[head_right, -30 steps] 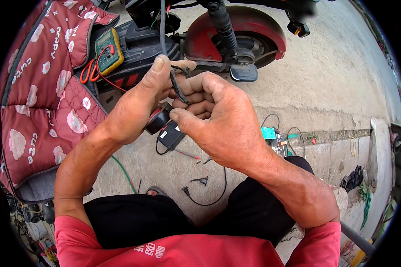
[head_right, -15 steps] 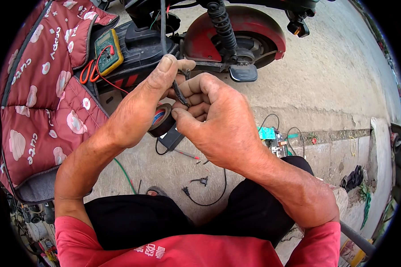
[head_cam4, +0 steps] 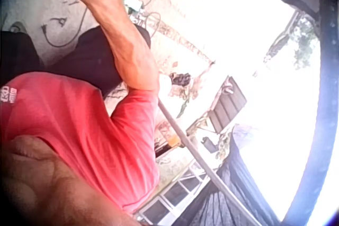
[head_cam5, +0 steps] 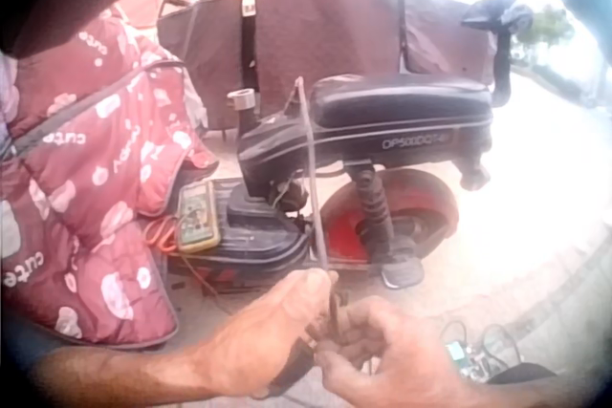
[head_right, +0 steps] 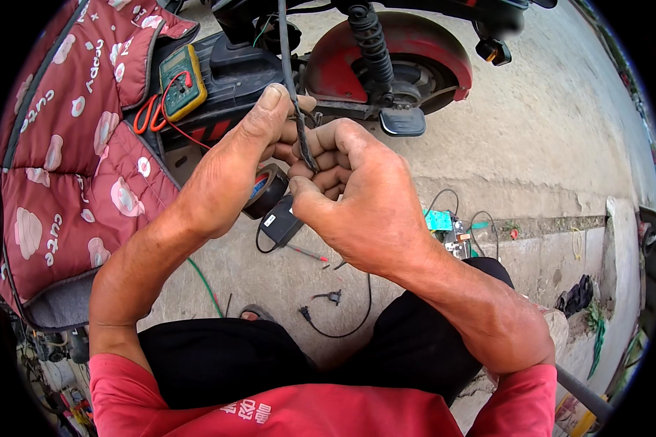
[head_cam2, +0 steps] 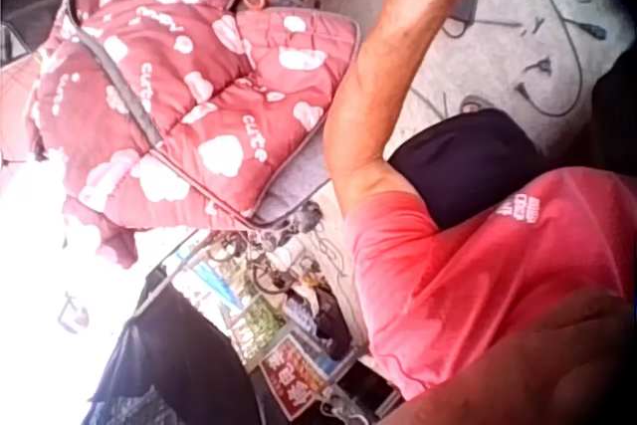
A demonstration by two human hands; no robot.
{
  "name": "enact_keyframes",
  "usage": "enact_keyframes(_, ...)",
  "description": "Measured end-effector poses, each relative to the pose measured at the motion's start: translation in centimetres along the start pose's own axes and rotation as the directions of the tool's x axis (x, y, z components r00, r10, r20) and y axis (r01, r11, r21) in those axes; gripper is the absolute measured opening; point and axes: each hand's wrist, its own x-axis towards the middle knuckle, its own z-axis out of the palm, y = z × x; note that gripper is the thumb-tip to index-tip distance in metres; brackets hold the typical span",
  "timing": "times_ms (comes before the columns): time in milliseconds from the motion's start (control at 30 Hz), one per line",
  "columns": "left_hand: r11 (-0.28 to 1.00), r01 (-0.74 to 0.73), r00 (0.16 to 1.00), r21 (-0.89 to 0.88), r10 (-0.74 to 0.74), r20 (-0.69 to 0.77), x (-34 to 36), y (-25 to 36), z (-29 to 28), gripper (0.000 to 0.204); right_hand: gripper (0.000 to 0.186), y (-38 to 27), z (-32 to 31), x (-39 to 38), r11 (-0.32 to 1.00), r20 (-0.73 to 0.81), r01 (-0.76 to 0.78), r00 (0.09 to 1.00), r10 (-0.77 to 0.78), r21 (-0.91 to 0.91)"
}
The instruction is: The person twists two black wires together by hand and then wraps the connection with black electrical tape. They continue to wrap the tape around the joint to secure it.
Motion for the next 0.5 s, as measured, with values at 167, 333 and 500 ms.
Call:
enact_keyframes(167,0.998,0.06,0.998,0.009,-0.06,0.0,-0.4,0.3,0.0,0.078,0.025,-0.9,-0.1,0.0,0.999,0.065,-0.033,0.997,0.034,-0.006)
enact_keyframes(333,0.995,0.063,0.998,0.075,-0.064,0.017,-0.3,0.8,0.1,0.079,0.025,-1.3,-0.3,0.1,0.998,0.059,-0.056,0.997,0.058,-0.028)
enact_keyframes(500,0.991,0.082,0.997,0.107,-0.082,-0.005,0.1,0.8,0.3,0.075,0.022,-0.4,-0.3,0.1,0.997,0.003,0.008,1.0,-0.008,-0.081)
